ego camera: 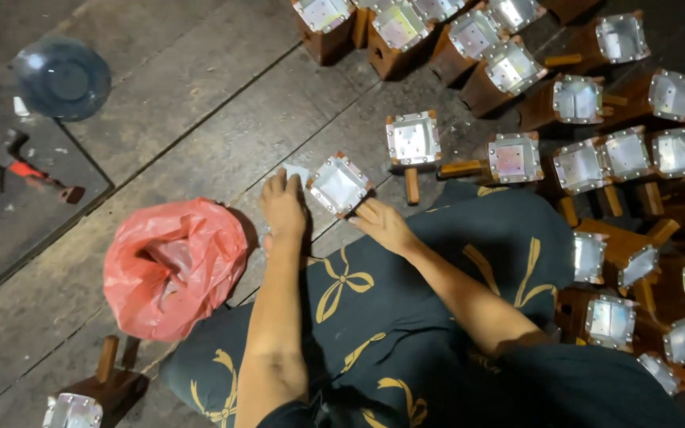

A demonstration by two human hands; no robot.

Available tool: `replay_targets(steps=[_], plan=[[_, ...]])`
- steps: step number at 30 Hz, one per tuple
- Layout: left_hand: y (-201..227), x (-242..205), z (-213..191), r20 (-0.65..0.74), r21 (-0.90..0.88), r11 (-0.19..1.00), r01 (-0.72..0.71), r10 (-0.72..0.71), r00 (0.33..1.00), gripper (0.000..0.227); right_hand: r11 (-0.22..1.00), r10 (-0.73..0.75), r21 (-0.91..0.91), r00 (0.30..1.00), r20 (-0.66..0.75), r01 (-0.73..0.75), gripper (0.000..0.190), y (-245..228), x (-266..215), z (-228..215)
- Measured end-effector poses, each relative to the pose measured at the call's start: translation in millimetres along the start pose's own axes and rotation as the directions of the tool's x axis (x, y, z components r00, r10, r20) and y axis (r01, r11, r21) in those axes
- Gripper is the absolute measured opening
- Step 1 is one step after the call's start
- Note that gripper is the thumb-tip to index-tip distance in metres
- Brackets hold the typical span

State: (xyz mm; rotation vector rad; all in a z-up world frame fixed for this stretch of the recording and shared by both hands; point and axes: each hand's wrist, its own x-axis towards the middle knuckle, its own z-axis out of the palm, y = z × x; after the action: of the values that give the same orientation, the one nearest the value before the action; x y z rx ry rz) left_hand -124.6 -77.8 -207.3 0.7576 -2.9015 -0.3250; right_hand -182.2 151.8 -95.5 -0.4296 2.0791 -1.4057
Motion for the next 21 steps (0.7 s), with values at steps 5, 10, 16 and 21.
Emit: replay_targets(steps=[5,10,16,21], plan=[[-12,-3,-2,-0.196,0.003,0.998,-0.058,0.057,0.979,0.002,0.991,0.072,0.107,0.99,0.125,-0.085,0.066,34,3,-3],[11,-9,-83,-0.248,-0.628,0.773,0.087,-0.305,0.92,0.015,0.955,0.085,0.277,0.993,0.078,-0.103,0.098,64,-6,-10],[46,-35,-134,0.006,-0.946,0.298,0.128,-0.378,0.926,0.008,0.904,0.078,0.424,0.997,-0.025,-0.06,0.064,85,1,-5],[99,-31,-167,0.091,-0.893,0.409,0.189,-0.246,0.965,0.018,0.947,0.072,0.318,0.995,-0.063,-0.049,0.057,87,-1,0]])
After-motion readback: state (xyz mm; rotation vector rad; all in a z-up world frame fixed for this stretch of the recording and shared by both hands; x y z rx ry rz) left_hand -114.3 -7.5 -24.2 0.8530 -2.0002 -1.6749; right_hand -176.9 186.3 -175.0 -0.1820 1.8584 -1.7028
